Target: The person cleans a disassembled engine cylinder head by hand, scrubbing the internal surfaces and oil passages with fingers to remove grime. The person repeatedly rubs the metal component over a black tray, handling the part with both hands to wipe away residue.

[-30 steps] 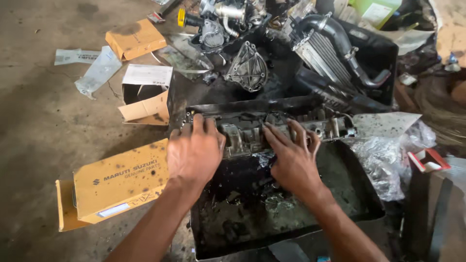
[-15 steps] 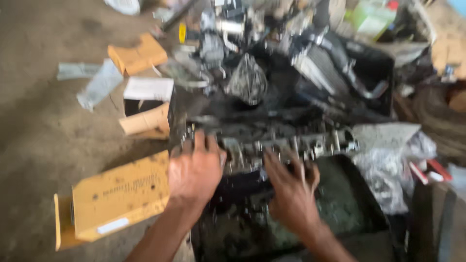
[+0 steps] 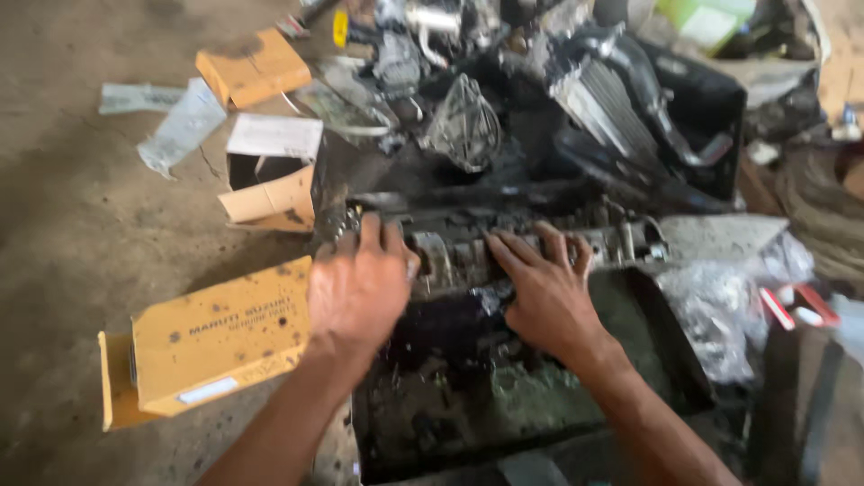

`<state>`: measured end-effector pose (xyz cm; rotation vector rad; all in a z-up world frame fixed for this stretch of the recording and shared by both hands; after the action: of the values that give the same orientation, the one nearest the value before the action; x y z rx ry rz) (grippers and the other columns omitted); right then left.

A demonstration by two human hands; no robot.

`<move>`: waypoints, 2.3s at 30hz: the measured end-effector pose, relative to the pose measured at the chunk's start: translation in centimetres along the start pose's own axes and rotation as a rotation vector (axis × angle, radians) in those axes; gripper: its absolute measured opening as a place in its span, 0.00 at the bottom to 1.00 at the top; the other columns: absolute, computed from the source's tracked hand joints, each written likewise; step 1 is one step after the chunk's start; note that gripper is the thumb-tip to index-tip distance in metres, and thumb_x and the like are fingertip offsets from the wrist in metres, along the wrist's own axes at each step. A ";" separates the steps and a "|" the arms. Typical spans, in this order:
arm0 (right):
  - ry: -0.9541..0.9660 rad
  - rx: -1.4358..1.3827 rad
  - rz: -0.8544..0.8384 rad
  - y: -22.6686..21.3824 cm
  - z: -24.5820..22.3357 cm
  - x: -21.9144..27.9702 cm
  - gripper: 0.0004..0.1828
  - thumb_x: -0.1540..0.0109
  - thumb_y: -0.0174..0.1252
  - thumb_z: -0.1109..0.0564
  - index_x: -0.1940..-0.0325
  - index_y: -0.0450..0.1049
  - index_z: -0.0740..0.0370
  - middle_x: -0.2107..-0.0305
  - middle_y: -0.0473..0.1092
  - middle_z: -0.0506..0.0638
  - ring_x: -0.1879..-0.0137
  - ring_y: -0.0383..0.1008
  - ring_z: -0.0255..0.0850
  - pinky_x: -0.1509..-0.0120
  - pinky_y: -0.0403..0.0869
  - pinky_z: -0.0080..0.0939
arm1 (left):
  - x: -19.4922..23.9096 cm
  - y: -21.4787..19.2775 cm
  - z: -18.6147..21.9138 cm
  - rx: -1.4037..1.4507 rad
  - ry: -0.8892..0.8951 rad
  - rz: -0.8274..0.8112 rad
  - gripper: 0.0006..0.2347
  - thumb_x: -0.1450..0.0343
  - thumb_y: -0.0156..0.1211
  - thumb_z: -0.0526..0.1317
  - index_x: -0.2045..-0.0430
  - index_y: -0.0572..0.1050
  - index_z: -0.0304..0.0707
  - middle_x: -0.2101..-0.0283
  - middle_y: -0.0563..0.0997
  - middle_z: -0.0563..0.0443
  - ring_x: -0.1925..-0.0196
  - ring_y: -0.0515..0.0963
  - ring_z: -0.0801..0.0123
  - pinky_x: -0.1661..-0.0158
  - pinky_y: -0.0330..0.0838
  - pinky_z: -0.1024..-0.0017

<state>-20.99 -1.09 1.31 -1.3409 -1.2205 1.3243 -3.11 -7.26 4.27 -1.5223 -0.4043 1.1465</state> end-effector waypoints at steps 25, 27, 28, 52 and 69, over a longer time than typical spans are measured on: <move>-0.002 -0.377 0.329 -1.1 2.7 1.5 0.16 0.39 0.60 0.63 0.48 0.80 0.56 0.48 0.77 0.51 0.36 0.73 0.46 0.31 0.72 0.48 | -1.0 0.5 0.0 0.000 -0.045 0.093 0.11 0.29 0.58 0.45 0.68 0.78 0.35 0.60 0.80 0.45 0.62 0.82 0.55 0.64 0.76 0.57; -0.073 -0.358 0.308 -1.1 1.9 0.3 0.17 0.39 0.60 0.63 0.47 0.80 0.55 0.47 0.77 0.49 0.33 0.72 0.44 0.27 0.67 0.48 | -0.8 0.9 0.0 0.010 -0.050 0.046 0.11 0.29 0.58 0.45 0.69 0.78 0.35 0.62 0.79 0.45 0.62 0.82 0.56 0.62 0.77 0.57; -0.125 -0.280 0.270 -1.1 1.3 -0.1 0.21 0.42 0.58 0.67 0.47 0.81 0.53 0.44 0.75 0.47 0.31 0.68 0.45 0.26 0.64 0.51 | -0.7 0.5 0.1 0.007 -0.041 0.083 0.11 0.30 0.58 0.45 0.68 0.78 0.35 0.61 0.79 0.45 0.62 0.82 0.56 0.63 0.77 0.57; -0.159 0.245 -0.081 -3.2 -2.1 -1.1 0.47 0.57 0.63 0.70 0.37 0.76 0.35 0.23 0.40 0.50 0.22 0.38 0.53 0.27 0.42 0.68 | -0.7 0.3 0.7 -0.021 0.017 0.125 0.10 0.29 0.56 0.44 0.68 0.78 0.34 0.61 0.80 0.45 0.65 0.83 0.59 0.63 0.79 0.59; -0.015 0.086 0.070 -2.6 -5.9 -0.8 0.37 0.56 0.61 0.64 0.40 0.76 0.58 0.29 0.45 0.58 0.24 0.40 0.60 0.31 0.42 0.79 | 0.3 -0.2 -0.4 -0.158 0.067 0.153 0.11 0.26 0.58 0.49 0.67 0.80 0.42 0.57 0.82 0.49 0.67 0.84 0.60 0.68 0.78 0.62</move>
<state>-15.28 -1.21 4.33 -1.3247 -1.1224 1.4224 -2.59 -7.13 4.31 -1.7495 -0.3446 1.2007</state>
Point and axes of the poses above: each hand's wrist, its own x-axis away from the middle knuckle, its own y-axis out of the palm, z = x × y, the point moved 9 cm from there along -x, towards the middle knuckle
